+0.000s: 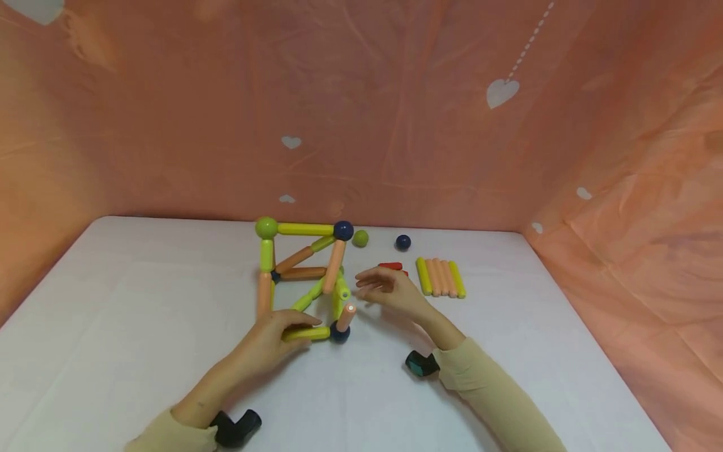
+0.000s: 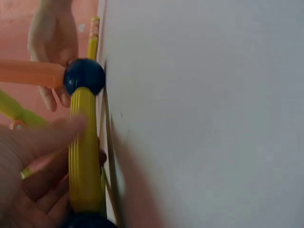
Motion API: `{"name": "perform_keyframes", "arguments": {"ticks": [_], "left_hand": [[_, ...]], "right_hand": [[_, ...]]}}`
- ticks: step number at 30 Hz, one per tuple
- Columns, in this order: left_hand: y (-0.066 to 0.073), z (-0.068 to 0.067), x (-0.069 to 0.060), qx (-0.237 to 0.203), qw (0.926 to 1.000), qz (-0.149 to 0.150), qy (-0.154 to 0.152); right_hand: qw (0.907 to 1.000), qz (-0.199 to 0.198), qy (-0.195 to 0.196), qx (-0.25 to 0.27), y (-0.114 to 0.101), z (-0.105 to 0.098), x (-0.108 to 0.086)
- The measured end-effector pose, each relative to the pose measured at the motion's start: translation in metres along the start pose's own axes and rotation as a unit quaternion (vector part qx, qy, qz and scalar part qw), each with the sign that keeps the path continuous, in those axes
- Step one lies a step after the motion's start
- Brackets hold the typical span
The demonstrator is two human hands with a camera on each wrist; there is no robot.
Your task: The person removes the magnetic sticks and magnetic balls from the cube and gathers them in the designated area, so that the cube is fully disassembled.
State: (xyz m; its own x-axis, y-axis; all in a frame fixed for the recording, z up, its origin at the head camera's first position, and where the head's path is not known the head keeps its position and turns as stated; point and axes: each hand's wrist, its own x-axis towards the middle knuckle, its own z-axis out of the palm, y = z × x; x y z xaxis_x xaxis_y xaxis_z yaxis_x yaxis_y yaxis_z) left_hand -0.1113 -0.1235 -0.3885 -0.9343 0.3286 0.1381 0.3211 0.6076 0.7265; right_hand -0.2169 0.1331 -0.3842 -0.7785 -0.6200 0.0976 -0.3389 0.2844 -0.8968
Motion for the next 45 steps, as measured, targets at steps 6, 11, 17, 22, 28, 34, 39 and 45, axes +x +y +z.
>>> {"name": "perform_keyframes", "arguments": {"ticks": [6,11,17,22,28,34,39,45], "left_hand": [[0.001,0.001,-0.002,0.008,0.9999,0.005,0.002],[0.001,-0.001,-0.002,0.009,0.9998,0.016,0.009],[0.001,-0.002,0.002,0.001,0.9999,0.015,0.008],[0.000,-0.003,0.003,-0.005,0.9999,0.016,0.002],[-0.002,-0.002,0.004,-0.012,0.9994,0.028,0.017],[0.001,-0.003,0.005,-0.021,0.9998,0.004,-0.005],[0.004,-0.004,0.006,-0.021,0.9997,-0.010,-0.012],[0.001,-0.006,0.006,-0.018,0.9998,-0.003,-0.011]], "right_hand": [[0.9906,0.004,-0.123,0.059,-0.007,0.013,-0.018],[0.9869,-0.048,-0.145,0.052,-0.009,0.022,-0.020],[0.9882,-0.071,-0.125,0.053,-0.009,0.027,-0.021],[0.9892,-0.116,-0.088,-0.016,-0.010,0.032,-0.026],[0.9810,-0.168,-0.052,-0.083,-0.010,0.034,-0.029],[0.9858,-0.133,-0.032,-0.098,-0.009,0.031,-0.035],[0.9931,-0.081,-0.018,-0.083,-0.011,0.022,-0.039],[0.9962,0.023,0.039,-0.074,-0.008,-0.001,-0.049]]}}
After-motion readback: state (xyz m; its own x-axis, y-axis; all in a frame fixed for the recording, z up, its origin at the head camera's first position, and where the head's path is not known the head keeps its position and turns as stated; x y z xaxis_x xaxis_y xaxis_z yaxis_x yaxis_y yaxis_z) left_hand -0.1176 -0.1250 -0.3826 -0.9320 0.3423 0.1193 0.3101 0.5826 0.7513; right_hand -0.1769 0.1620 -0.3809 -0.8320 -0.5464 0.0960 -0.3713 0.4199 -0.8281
